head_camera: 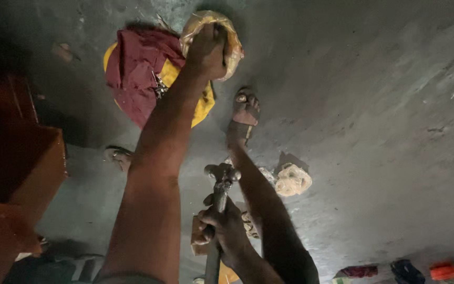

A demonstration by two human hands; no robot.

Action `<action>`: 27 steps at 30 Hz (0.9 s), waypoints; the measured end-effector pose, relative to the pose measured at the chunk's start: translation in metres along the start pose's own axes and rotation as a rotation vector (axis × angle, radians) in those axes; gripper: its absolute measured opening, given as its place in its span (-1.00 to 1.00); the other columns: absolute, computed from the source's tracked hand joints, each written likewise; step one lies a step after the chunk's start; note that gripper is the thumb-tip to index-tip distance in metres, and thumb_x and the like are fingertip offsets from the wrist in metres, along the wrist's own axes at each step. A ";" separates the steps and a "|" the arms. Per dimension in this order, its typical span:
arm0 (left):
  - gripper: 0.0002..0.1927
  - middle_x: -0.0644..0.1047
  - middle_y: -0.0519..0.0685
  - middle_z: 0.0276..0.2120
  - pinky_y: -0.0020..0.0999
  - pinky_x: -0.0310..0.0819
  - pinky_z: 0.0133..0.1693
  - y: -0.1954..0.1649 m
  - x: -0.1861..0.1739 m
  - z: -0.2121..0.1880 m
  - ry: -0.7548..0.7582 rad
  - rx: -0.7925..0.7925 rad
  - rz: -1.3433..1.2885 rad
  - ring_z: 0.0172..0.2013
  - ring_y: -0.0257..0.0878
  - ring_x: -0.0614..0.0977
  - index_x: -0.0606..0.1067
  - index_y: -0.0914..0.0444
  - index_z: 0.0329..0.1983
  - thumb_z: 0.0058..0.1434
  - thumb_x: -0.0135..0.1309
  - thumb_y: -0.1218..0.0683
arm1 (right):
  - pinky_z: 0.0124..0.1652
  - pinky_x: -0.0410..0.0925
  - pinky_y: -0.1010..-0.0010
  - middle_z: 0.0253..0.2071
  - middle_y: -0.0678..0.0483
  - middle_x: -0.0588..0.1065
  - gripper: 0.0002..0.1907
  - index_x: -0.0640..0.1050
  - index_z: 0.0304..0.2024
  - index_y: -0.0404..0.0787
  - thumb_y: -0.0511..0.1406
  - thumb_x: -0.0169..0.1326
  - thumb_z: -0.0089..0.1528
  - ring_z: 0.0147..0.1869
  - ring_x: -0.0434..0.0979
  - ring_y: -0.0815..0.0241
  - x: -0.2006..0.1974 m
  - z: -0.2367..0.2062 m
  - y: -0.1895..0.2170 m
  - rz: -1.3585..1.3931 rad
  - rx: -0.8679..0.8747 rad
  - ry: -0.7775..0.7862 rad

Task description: The person gathers bolts and washers from a cloth bag on the floor and spreads them on an orange plate fitted with ceramic bushings. They then use a hammer and pliers to fit and secure hardware onto the bushing terminals of the assembly, working on the components one at a time.

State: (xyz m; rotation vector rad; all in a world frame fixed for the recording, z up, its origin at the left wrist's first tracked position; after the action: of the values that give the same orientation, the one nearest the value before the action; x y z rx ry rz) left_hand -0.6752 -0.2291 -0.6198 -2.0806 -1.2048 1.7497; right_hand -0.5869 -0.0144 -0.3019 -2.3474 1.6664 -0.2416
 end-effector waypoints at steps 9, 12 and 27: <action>-0.56 0.47 0.23 0.02 0.04 0.48 0.10 -0.008 0.004 0.000 0.004 -0.068 0.172 0.06 0.17 0.51 0.51 0.32 0.05 0.13 0.24 0.06 | -0.52 0.40 0.25 -0.47 -0.04 0.44 -0.62 0.38 -0.07 -0.25 -0.45 0.14 0.07 -0.54 0.43 0.15 0.004 -0.001 0.019 -0.011 0.055 -0.082; -0.45 0.49 0.20 -0.01 0.01 0.53 -0.03 -0.010 0.006 -0.006 -0.174 -0.077 0.323 0.00 0.12 0.54 0.53 0.27 0.01 -0.11 0.25 0.04 | -0.54 0.36 0.32 -0.48 -0.02 0.44 -0.61 0.40 -0.05 -0.25 -0.46 0.12 0.06 -0.56 0.41 0.20 0.001 0.000 0.017 0.006 -0.043 -0.016; -0.81 0.63 0.22 -0.20 -0.01 0.57 -0.18 0.003 -0.002 0.012 0.110 0.010 0.295 -0.22 0.14 0.68 0.66 0.28 -0.26 0.11 0.18 0.10 | -0.52 0.46 0.27 -0.51 0.03 0.43 -0.60 0.42 -0.07 -0.20 -0.41 0.15 0.03 -0.60 0.38 0.25 -0.006 0.007 0.000 0.011 -0.013 -0.020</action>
State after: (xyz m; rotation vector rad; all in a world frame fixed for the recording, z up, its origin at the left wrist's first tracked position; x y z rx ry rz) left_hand -0.6843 -0.2367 -0.6234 -2.4149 -0.8949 1.7202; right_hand -0.5868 -0.0079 -0.3089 -2.3412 1.6757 -0.2052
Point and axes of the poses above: each hand's wrist, its own z-axis towards the middle knuckle, its own x-axis out of the palm, y = z × x, the point moved 1 cm from there along z, towards the middle knuckle
